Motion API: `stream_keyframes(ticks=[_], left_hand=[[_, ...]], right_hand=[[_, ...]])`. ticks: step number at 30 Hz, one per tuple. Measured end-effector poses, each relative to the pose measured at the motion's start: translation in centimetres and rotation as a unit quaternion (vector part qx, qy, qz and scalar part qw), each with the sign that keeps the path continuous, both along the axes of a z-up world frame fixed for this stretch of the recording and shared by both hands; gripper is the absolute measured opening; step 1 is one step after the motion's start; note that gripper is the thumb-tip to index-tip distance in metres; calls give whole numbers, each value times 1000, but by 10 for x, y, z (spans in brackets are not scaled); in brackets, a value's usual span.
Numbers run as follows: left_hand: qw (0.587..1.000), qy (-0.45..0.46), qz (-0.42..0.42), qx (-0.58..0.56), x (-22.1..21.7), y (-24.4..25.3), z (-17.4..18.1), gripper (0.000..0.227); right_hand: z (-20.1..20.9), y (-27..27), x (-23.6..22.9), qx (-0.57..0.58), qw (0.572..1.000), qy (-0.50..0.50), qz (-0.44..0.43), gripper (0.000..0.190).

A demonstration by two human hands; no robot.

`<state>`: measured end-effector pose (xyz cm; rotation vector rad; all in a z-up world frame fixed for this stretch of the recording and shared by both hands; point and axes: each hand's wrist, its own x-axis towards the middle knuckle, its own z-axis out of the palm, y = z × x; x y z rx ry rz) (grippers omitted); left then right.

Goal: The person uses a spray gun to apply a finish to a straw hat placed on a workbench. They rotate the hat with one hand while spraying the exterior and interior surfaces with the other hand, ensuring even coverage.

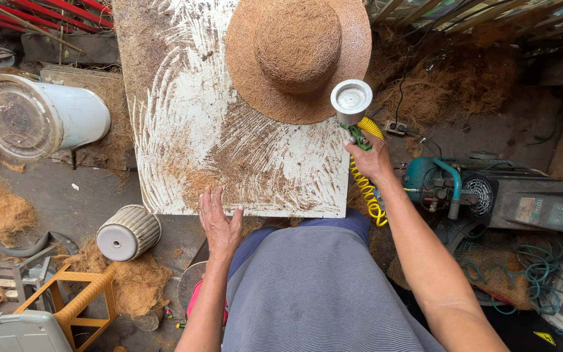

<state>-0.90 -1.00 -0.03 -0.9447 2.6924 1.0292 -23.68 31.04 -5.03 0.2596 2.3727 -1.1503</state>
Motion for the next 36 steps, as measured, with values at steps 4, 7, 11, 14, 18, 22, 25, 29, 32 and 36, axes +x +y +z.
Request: stream_keyframes(ticks=[4,7,11,14,18,22,25,29,32,36], left_hand=[[1000,3,-4,-5,2,0,0,68],[1000,6,-12,-13,4,0,2,69],[1000,6,-12,-4,6,-1,1,69],[1000,7,-12,1,3,-1,2,68],[1000,11,-20,-6,3,-3,-1,69],[1000,6,-23,-5,4,-5,-4,69],[1000,0,-22,-4,4,-6,-6,69],[1000,1,-21,-6,5,-7,-6,68],[1000,-1,-14,4,3,-7,0,68],[1000,9,-13,-9,7,-8,-6,68]], right_hand=[[16,-4,0,13,1000,-6,-9,20],[40,-9,-2,-14,1000,2,-22,13],[39,6,-5,-17,999,18,-45,17],[43,11,-11,-14,998,28,-54,18],[31,22,-14,21,997,32,-73,23],[48,9,-9,9,996,33,-77,19],[49,2,-2,-3,998,22,-65,20],[45,-8,2,-20,999,12,-32,19],[30,-5,-1,-17,999,14,-42,21],[43,-4,-16,-4,997,23,-78,20]])
